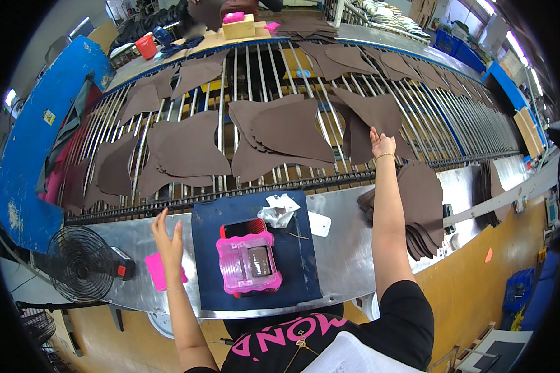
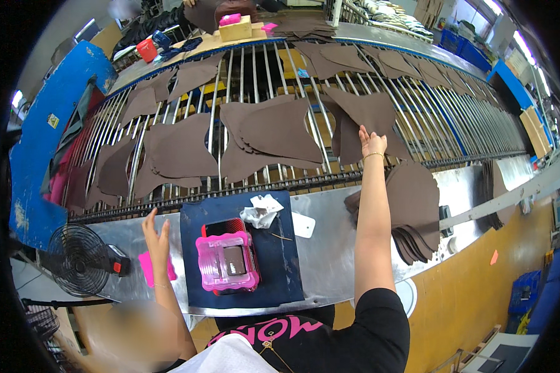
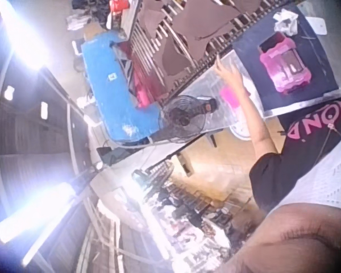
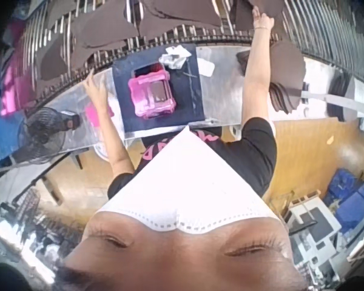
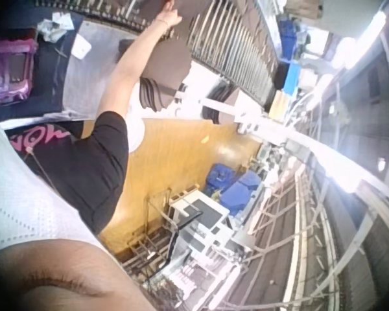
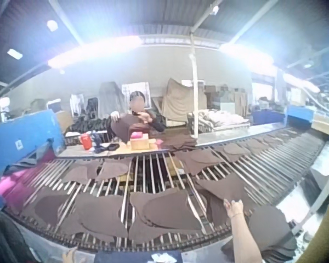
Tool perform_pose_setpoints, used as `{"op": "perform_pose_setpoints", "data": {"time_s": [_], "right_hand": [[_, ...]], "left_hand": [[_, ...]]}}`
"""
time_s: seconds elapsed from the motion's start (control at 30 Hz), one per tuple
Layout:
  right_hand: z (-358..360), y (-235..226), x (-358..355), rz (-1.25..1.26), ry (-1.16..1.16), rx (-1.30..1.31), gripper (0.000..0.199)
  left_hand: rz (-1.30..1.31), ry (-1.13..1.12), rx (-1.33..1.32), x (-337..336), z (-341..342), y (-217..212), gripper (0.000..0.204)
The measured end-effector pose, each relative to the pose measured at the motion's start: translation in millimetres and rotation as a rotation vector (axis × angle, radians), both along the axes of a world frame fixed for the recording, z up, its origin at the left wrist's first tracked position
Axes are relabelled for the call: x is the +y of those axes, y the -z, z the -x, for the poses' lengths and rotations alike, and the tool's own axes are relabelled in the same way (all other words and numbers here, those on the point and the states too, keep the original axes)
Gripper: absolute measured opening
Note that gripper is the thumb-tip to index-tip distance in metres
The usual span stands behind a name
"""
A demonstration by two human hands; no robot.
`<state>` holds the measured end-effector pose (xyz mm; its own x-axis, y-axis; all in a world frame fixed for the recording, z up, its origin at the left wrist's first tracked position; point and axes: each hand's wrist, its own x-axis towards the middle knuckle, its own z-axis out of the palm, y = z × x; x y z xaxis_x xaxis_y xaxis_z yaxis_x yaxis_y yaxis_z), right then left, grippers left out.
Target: The person repeatedly picks up brown fabric pieces from a conveyor belt, briefly holds them up, and places them into a growing stack on the table. The person continues this cycle throughout the clip, handling one piece at a time.
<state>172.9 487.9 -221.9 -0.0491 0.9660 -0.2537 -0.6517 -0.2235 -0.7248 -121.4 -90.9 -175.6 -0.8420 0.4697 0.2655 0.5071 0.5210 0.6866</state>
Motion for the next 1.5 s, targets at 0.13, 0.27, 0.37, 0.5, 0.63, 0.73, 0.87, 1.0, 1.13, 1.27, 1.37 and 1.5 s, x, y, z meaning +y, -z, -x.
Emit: {"op": "perform_pose_setpoints", "data": {"time_s": [0.13,0.27,0.37,0.5,0.63,0.73,0.87,1.0,1.13,1.27,1.37,1.5], "right_hand": [[-3.0,11.1,8.3,-0.018,0.016,0.022,0.015],[-16.3,-25.7,-41.2,-0.14,-0.08,-0.082,0.013],[-60.5,-68.9,-98.0,-0.319,-0.092,-0.313,0.014],[-170.2,-65.3,-126.9,-0.459,0.188,-1.11,0.018],[-263.9,-46.8,-157.2,-0.349,0.15,-2.032,0.046],[-298.6,-17.2,-171.8,-0.257,0.143,-2.09,0.064],[-287.8,-30.7,-174.0,-0.032,0.074,-2.087,0.07],[-279.2,-58.6,-174.5,0.096,0.033,-2.153,0.077],[-261.4,-83.0,-188.1,0.069,0.111,-2.235,0.065],[-290.8,-73.5,-191.4,-0.177,-0.006,-2.092,0.044],[-277.1,-83.9,-207.5,-0.197,0.006,-2.126,0.034],[-243.3,-122.2,-235.5,-0.408,0.149,-1.963,0.029]], "left_hand": [[-0.005,-0.015,-0.023,6.4,-14.2,4.8,0.045],[-0.026,0.009,0.038,11.1,-21.3,3.5,0.043],[-0.084,0.017,0.021,15.4,-25.0,2.6,0.039],[-0.229,0.024,-0.104,22.3,-31.6,4.9,0.033],[-0.361,0.03,-0.197,31.8,-42.3,4.1,0.02],[-0.332,0.064,-0.289,35.6,-45.0,4.1,0.032],[-0.316,0.121,-0.243,33.2,-53.9,1.7,0.042],[-0.335,0.087,-0.241,28.1,-60.8,-1.2,0.043],[-0.274,0.07,-0.189,16.0,-62.7,-4.1,0.041],[-0.226,0.062,-0.175,6.4,-58.7,-5.5,0.037],[-0.243,0.052,-0.145,8.3,-60.8,-8.5,0.04],[-0.249,0.069,-0.18,12.0,-64.7,-19.1,0.027]]}}
